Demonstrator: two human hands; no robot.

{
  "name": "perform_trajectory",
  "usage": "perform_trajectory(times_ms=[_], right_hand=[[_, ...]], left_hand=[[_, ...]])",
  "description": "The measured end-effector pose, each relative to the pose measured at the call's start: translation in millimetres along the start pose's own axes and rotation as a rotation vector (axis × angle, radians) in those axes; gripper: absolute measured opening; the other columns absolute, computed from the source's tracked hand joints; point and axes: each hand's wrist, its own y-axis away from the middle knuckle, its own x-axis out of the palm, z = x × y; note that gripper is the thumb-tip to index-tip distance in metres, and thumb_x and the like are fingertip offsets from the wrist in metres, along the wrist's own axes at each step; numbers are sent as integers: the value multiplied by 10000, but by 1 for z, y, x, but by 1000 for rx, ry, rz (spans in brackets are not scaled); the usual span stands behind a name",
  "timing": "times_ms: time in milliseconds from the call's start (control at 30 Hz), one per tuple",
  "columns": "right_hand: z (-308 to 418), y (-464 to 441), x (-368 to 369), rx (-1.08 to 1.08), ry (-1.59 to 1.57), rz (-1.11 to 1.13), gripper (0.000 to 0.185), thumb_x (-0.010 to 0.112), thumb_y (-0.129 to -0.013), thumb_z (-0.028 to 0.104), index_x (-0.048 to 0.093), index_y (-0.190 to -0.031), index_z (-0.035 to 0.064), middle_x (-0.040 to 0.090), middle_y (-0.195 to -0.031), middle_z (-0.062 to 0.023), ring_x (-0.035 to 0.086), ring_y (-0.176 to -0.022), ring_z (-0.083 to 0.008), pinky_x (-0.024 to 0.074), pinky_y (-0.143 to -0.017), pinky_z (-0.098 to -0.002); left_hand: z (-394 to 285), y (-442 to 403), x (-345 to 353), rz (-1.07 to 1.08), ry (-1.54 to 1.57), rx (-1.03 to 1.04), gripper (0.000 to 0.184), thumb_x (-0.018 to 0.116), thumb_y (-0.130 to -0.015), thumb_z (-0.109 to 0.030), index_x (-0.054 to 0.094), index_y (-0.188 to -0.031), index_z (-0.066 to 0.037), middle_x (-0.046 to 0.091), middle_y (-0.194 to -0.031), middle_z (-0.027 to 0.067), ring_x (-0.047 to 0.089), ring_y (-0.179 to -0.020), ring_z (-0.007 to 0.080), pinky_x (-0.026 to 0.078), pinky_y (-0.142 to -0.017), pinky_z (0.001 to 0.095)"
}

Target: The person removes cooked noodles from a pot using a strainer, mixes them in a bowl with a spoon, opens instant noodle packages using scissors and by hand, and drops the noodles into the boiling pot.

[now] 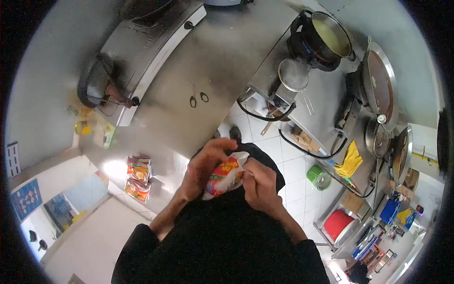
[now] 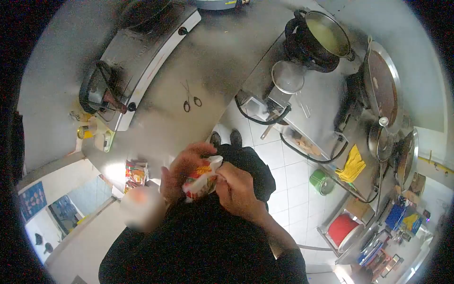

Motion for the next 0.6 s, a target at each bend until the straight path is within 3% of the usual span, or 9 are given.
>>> perform_trajectory(times_ms=[67,200,300,533,600], right_hand=[[3,-1,-4,-82,30,38,123,504,-835,11,558,-943,-11,568,-800,-178,600,-662,-332,487,-585,-393],[3,1,-8,-134,64,144,153,534,-810,9,554,-962,1,564,-843,-184,602,-728,-355,504,-628,-423],[5,0,-12,-85,115,232,169,560,-803,25,551,-971,8,564,-866,-180,603,-769,-364,509,-665,-427],[2,-6,-22,-107,141,300,196,596,-802,58,548,-987,18,572,-902,-173,610,-811,-355,513,-700,-427],[2,-9,-19,-126,151,260,152,576,-785,24,544,-932,12,547,-831,-152,583,-704,-321,481,-617,-401]], left_hand=[[-32,-6,-7,84,-323,24,223,620,-896,-218,633,-1013,-28,559,-1207,177,556,-1097,249,433,-934,377],[-55,-14,-10,249,-584,0,316,781,-758,-196,670,-1031,-82,594,-1195,145,576,-1101,297,474,-909,394],[-62,-13,-6,287,-652,-12,341,800,-727,-155,671,-1034,-84,587,-1189,135,576,-1088,299,474,-910,393],[-54,-10,12,238,-874,154,247,721,-764,-32,599,-978,-21,518,-1122,145,589,-981,297,514,-799,364],[-53,-10,17,211,-936,165,231,696,-774,-11,568,-967,-15,511,-1118,148,589,-969,305,522,-767,362]])
